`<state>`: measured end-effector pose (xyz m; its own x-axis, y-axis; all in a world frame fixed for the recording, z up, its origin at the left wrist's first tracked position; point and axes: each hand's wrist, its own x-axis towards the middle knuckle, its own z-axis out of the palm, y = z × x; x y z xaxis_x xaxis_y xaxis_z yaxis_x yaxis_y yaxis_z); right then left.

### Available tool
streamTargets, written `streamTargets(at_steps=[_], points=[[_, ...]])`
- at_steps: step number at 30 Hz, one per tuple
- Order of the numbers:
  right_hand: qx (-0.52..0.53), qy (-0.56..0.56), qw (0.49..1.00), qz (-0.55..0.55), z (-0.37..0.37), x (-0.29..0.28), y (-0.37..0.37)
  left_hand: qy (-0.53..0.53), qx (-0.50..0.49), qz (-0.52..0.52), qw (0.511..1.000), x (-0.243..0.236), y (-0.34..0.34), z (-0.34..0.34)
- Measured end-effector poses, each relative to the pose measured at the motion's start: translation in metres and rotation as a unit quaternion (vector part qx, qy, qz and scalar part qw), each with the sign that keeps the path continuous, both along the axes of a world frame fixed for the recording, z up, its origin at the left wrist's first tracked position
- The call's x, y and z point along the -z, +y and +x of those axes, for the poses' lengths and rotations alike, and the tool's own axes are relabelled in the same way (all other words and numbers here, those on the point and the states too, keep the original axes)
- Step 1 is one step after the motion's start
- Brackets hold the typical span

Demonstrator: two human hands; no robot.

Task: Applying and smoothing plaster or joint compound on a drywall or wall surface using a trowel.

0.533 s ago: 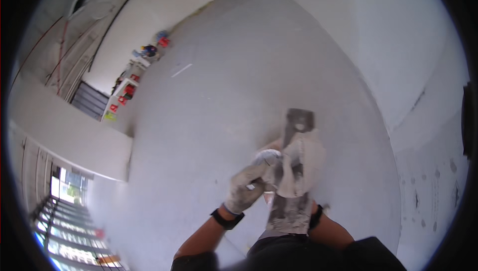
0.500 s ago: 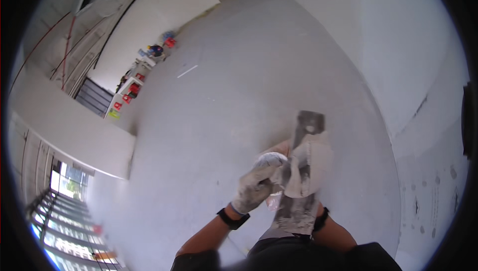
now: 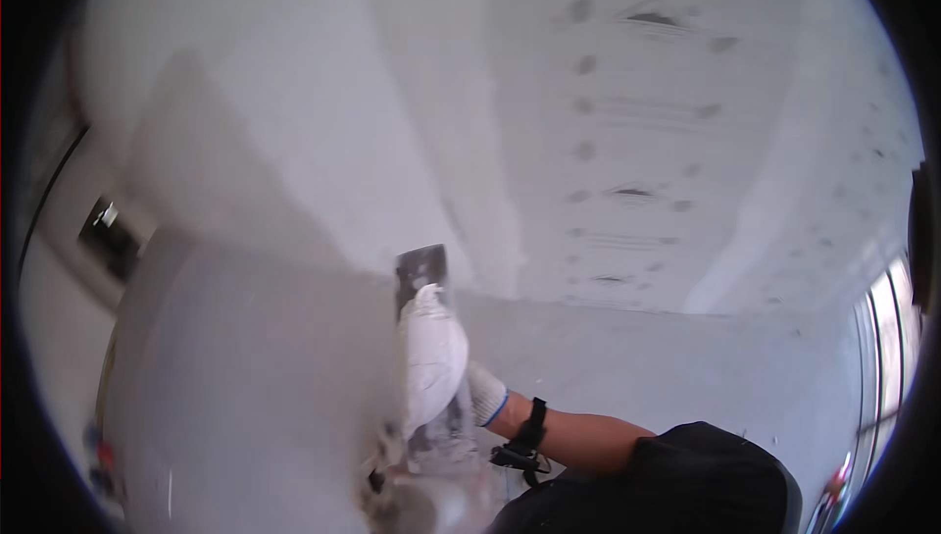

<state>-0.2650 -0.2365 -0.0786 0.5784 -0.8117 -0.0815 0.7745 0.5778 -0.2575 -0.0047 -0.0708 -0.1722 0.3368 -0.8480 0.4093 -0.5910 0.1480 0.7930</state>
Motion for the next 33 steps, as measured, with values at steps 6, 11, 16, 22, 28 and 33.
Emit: streamTargets(at_steps=[6, 11, 16, 22, 28, 33], points=[[0.251, 0.111, 0.962, 0.005, -0.039, -0.046, 0.020, -0.407, 0.059, -0.005, 0.912, 0.089, -0.039, 0.140], [0.399, 0.019, 0.913, -0.085, -0.070, -0.058, -0.062, -0.376, 0.076, -0.056, 0.922, 0.093, -0.145, 0.208], [0.590, 0.081, 0.760, -0.260, -0.323, -0.200, -0.119, -0.267, 0.131, -0.075, 0.952, 0.056, -0.299, 0.086], [0.757, 0.177, 0.529, -0.340, -0.625, -0.301, -0.060, -0.158, 0.200, 0.001, 0.967, 0.002, -0.381, -0.029], [0.797, 0.383, 0.355, -0.304, -0.762, -0.447, -0.025, 0.004, 0.243, 0.109, 0.964, -0.012, -0.435, -0.118], [0.769, 0.545, 0.284, -0.174, -0.795, -0.480, -0.046, 0.116, 0.256, 0.181, 0.942, -0.013, -0.441, -0.152]])
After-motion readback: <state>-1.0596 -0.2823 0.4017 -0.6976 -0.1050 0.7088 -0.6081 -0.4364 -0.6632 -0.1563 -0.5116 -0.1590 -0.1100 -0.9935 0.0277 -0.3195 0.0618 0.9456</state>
